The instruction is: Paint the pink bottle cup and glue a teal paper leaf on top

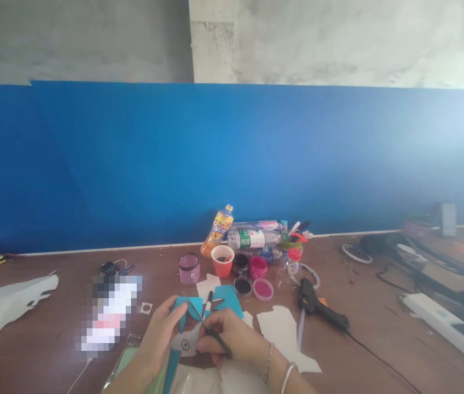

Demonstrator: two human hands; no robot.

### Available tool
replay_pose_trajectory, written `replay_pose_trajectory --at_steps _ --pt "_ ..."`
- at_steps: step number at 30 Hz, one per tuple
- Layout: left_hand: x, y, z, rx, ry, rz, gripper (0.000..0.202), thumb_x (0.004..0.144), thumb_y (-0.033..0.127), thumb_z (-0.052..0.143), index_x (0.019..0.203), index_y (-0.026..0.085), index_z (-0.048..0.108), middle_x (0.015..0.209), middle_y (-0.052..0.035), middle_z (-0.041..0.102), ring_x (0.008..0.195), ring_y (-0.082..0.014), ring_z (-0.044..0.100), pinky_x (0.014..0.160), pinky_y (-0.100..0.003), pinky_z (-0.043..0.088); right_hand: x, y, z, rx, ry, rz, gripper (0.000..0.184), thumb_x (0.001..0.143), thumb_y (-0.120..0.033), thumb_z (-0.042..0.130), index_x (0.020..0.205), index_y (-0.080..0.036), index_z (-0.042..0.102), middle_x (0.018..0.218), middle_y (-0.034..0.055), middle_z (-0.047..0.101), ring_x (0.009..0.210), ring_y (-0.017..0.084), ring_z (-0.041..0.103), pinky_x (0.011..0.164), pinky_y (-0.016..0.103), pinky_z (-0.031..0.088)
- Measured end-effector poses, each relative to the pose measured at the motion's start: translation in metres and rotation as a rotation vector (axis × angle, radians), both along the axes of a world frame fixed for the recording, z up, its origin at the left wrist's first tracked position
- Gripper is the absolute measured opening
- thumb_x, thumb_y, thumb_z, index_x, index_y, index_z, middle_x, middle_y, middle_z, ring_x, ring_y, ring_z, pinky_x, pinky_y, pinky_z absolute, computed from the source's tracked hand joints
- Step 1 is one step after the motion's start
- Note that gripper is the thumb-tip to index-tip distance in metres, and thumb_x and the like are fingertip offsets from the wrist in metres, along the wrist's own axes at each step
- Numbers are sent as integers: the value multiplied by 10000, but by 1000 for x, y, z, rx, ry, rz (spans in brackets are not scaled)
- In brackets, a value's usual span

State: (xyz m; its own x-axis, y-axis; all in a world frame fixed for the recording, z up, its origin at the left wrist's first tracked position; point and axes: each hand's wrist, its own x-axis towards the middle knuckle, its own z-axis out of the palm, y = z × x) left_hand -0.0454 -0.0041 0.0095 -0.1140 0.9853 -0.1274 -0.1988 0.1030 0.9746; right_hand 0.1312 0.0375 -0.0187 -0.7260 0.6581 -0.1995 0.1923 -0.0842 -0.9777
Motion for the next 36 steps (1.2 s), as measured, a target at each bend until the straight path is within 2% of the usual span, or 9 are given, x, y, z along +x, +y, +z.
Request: replay_pose_trajectory --at_steps 4,8,13,18,24,36 --pt "2 -1 1 -18 -35 -13 213 710 367 636 649 192 532 551 34 523 546 -120 483 514 -218 388 -1 0 2 -17 13 1 355 677 -455 750 781 -134 638 504 -42 579 401 74 502 391 164 366" --pt "2 0 1 -31 -71 -60 257 697 416 650 646 196 526 545 32 533 509 -124 498 489 -226 391 -1 0 2 3 13 3 367 674 -475 747 746 -135 632 496 -39 577 389 74 489 376 166 344" --pt "2 -1 0 -22 -78 -65 234 731 389 628 650 194 527 549 33 536 514 -117 505 491 -220 390 -1 1 -1 9 35 15 378 674 -486 748 757 -133 640 494 -44 574 386 75 494 375 167 360" --pt "0 1 -8 -41 -88 -83 237 731 395 635 666 196 525 556 29 553 534 -133 541 504 -230 402 -1 1 0 2 42 28 421 637 -520 764 736 -136 625 504 -37 571 400 88 502 397 188 373" --pt "-2 5 -18 -31 -108 -78 271 704 423 667 672 188 537 573 25 574 521 -120 533 513 -230 406 -2 -1 5 28 31 11 398 656 -507 757 733 -138 628 487 -40 563 374 73 464 373 174 315" --pt "-3 5 -18 -55 -75 -94 298 692 455 672 650 199 524 565 27 589 517 -131 541 511 -237 399 -3 -2 10 7 49 10 399 621 -489 784 707 -138 616 480 -41 560 389 79 486 373 169 326"
